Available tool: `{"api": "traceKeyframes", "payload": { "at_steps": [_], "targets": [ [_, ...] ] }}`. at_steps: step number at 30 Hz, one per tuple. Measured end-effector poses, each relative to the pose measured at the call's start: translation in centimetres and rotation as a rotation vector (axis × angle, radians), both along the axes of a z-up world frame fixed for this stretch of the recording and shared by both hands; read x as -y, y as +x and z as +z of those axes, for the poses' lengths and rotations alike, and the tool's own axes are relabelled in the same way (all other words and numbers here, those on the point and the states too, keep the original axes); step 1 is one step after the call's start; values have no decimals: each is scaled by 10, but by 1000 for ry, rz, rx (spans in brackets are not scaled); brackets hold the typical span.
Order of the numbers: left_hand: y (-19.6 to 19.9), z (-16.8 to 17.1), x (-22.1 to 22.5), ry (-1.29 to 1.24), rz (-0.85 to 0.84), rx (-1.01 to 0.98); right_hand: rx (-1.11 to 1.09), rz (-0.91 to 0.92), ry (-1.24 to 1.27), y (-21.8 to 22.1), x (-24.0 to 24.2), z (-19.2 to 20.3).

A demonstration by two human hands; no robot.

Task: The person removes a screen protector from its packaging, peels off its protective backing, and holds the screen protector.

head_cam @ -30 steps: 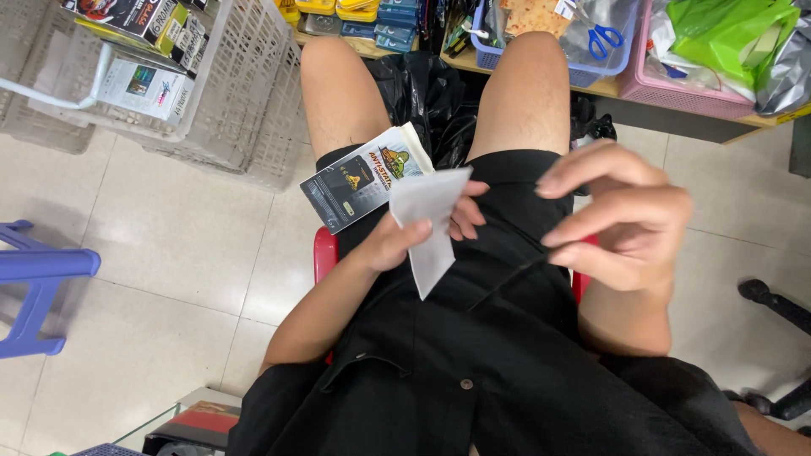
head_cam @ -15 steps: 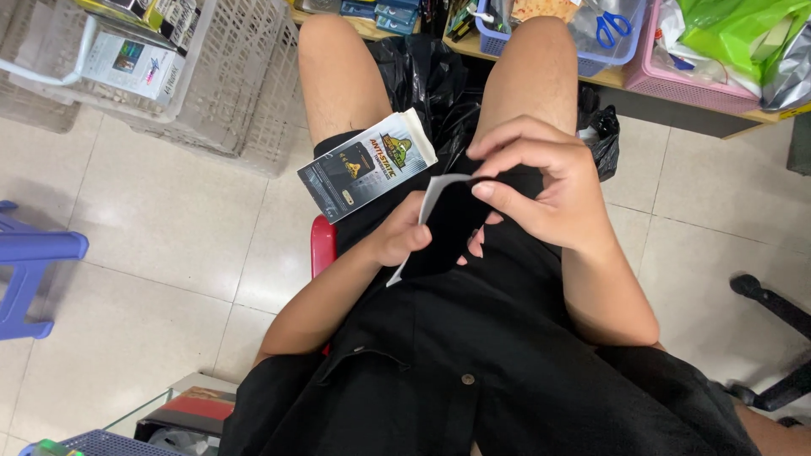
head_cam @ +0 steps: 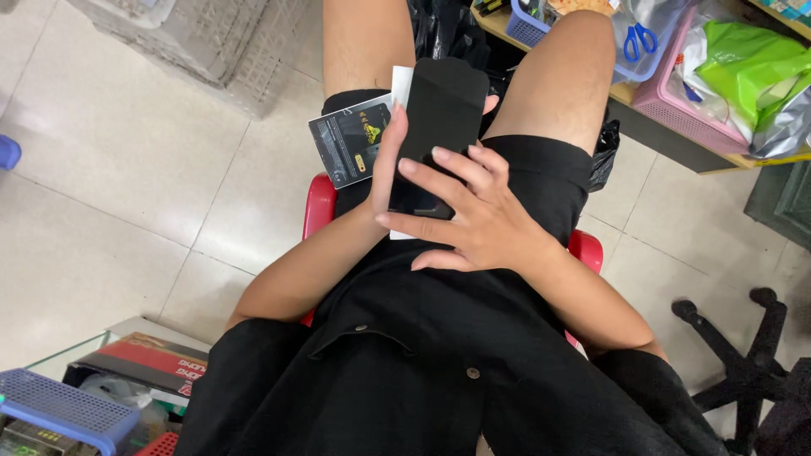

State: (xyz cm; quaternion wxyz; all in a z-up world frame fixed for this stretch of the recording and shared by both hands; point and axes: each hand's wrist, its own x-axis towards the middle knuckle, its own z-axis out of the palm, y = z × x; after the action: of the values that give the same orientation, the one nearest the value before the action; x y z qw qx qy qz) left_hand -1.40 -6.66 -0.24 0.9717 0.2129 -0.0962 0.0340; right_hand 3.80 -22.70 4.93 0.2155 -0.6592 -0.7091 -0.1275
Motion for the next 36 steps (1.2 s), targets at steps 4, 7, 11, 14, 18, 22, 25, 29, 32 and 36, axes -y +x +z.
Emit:
{"api": "traceKeyframes", "payload": {
  "at_steps": [4,7,11,14,18,22,25,29,32,36],
  "targets": [
    [-1,-33,5,-188,-27,-15,61,-27,-14,0,7,-5],
    [5,-35,7,-138,29,-105,93,-80,29,1,7,-4],
    [9,-32,11,-187,50,-166,-68,-125,11,8,9,-15],
    [10,-24,13,-135,76,-181,-102,-147,26,19,10,-18],
    [17,-24,16,14,45,-185,-148,-210,35,31,11,-14],
    [16,-25,21,-4,18,-218,-227,-178,77,50,6,-18],
    [14,-23,19,2,-35,-237,-264,-231,103,60,2,-19],
    [10,-14,18,90,-100,-83,-277,-259,120,66,1,-12],
    [4,-5,16,183,-112,-28,-263,-284,154,67,0,-12],
    [-6,13,13,349,-90,42,-222,-308,216,71,3,-8]
  ]
}}
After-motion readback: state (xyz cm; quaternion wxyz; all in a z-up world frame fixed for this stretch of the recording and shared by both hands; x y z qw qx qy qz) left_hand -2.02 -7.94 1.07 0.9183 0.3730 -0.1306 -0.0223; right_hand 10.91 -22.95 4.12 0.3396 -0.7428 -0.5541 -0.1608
